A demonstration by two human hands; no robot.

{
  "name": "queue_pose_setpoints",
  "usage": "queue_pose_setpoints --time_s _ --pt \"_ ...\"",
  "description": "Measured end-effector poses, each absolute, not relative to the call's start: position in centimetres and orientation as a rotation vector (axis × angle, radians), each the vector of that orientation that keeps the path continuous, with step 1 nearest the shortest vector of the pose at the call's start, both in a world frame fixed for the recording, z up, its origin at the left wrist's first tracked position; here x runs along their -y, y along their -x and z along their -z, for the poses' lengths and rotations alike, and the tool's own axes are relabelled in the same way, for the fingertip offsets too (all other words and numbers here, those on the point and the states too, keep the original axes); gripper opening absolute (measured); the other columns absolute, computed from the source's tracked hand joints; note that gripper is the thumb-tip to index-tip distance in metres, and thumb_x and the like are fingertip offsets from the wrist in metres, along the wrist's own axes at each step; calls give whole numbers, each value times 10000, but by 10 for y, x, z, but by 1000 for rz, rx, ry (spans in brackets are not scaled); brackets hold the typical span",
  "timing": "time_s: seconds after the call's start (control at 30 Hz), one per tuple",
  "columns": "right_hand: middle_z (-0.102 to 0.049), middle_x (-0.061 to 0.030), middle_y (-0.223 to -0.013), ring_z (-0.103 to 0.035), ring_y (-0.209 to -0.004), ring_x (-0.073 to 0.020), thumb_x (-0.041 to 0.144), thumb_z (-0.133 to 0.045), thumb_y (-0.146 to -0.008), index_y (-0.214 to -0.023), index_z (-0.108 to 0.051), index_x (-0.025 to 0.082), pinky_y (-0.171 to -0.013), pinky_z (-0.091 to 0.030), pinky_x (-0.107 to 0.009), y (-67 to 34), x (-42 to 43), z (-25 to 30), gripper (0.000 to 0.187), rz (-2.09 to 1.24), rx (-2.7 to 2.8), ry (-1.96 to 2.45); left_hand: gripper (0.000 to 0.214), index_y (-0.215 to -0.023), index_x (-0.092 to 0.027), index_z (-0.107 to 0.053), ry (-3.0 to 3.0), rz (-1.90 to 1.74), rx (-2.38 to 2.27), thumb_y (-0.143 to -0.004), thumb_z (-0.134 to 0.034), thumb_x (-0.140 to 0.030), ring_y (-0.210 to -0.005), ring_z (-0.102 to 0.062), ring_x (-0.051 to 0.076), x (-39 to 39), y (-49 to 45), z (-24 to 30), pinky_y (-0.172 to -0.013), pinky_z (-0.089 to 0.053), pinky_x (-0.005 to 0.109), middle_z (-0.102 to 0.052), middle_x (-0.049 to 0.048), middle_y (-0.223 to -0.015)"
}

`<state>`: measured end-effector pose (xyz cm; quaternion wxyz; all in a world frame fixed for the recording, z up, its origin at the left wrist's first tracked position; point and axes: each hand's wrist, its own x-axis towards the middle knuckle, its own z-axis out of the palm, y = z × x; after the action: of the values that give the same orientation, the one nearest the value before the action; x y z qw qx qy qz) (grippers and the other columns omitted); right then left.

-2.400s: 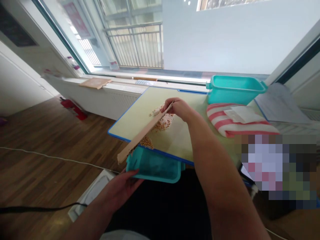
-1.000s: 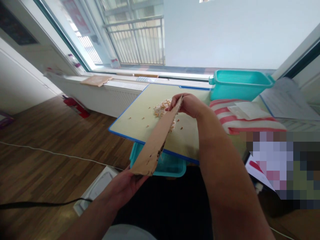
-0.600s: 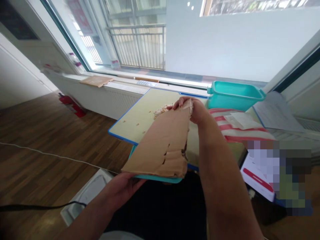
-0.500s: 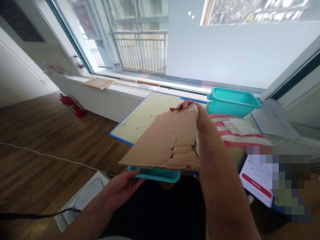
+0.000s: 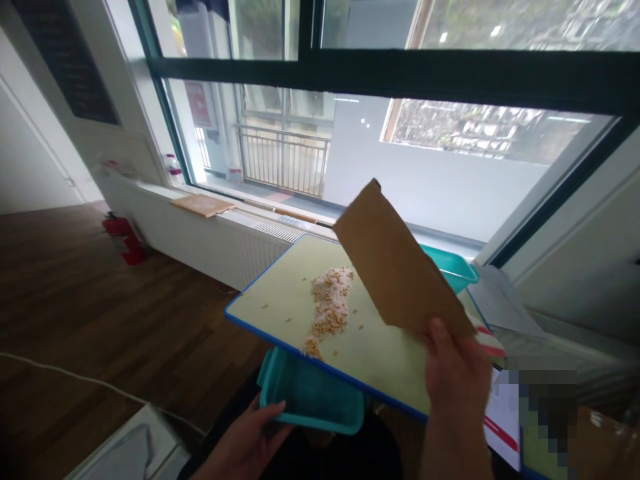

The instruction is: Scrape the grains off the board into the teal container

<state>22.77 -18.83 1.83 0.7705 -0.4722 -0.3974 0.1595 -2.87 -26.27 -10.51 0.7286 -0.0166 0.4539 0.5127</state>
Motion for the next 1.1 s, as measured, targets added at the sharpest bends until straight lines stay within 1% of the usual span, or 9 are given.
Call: queue_pose_setpoints --time_s 0.03,0.13,0.23,0.33,0.43,0.53,0.73,0.97,1.1 --pt "-681 -36 -932 -636 -840 -186 319 -710 -666 -947 -663 186 -726 -527 -344 -229 210 -12 314 -279 807 1077 548 -1215 -197 -470 36 -1114 -995 -737 -609 30 -863 -691 224 264 27 108 -803 -572 403 -689 84 -999" --pt "-701 -91 -895 -645 -864 -253 429 -688 -686 -923 -714 143 -776 -500 -362 -232 259 2 373 88 824 1619 537 -1212 -192 -479 19 -1079 -991 -741 -592 39 -878 -689 235 264 23 111 -810 -570 413 -683 97 -1027" --pt "-711 -136 -856 -657 -832 -277 496 -582 -752 -911 -734 120 -710 -487 -334 -235 274 8 435 217 1071 1915 512 -1201 -180 -490 5 -1055 -1014 -749 -579 41 -882 -688 235 263 20 110 -828 -564 416 -676 110 -1055" --pt "-707 -134 -781 -652 -715 -242 512 -508 -801 -945 -729 122 -584 -446 -282 -239 271 10 471 383 1126 1964 486 -1193 -173 -496 -9 -1056 -1043 -760 -571 34 -881 -688 235 261 18 107 -830 -564 415 -678 113 -1044" --pt "-663 -111 -638 -596 -574 -197 525 -481 -822 -806 -728 132 -506 -379 -257 -238 262 9 465 485 1177 2003 471 -1188 -174 -498 -5 -1055 -1076 -769 -565 30 -859 -691 227 261 18 104 -814 -569 409 -682 109 -1022" --pt "-603 -79 -544 -530 -495 -164 528 -473 -828 -657 -677 152 -482 -335 -251 -234 254 5 460 516 1245 2033 471 -1186 -183 -502 7 -1067 -1078 -772 -555 35 -829 -695 212 260 18 99 -797 -576 399 -686 99 -1011" --pt "-564 -42 -507 -499 -476 -148 502 -510 -826 -603 -638 175 -456 -309 -239 -217 255 0 416 478 1287 2043 460 -1179 -183 -512 36 -1095 -1089 -772 -565 24 -764 -697 183 253 25 91 -715 -597 344 -691 79 -973" --pt "-653 -51 -590 -575 -516 -164 457 -512 -837 -934 -738 170 -494 -390 -243 -183 270 0 378 385 1356 1904 470 -1194 -191 -514 44 -1110 -1060 -779 -552 27 -790 -697 184 248 35 95 -708 -599 320 -693 76 -971" --pt "-675 -47 -629 -616 -586 -173 456 -507 -837 -963 -738 194 -519 -426 -240 -163 277 -5 371 344 1398 1846 503 -1220 -196 -497 47 -1111 -1038 -774 -557 29 -796 -699 192 249 37 98 -717 -600 335 -689 87 -1013"
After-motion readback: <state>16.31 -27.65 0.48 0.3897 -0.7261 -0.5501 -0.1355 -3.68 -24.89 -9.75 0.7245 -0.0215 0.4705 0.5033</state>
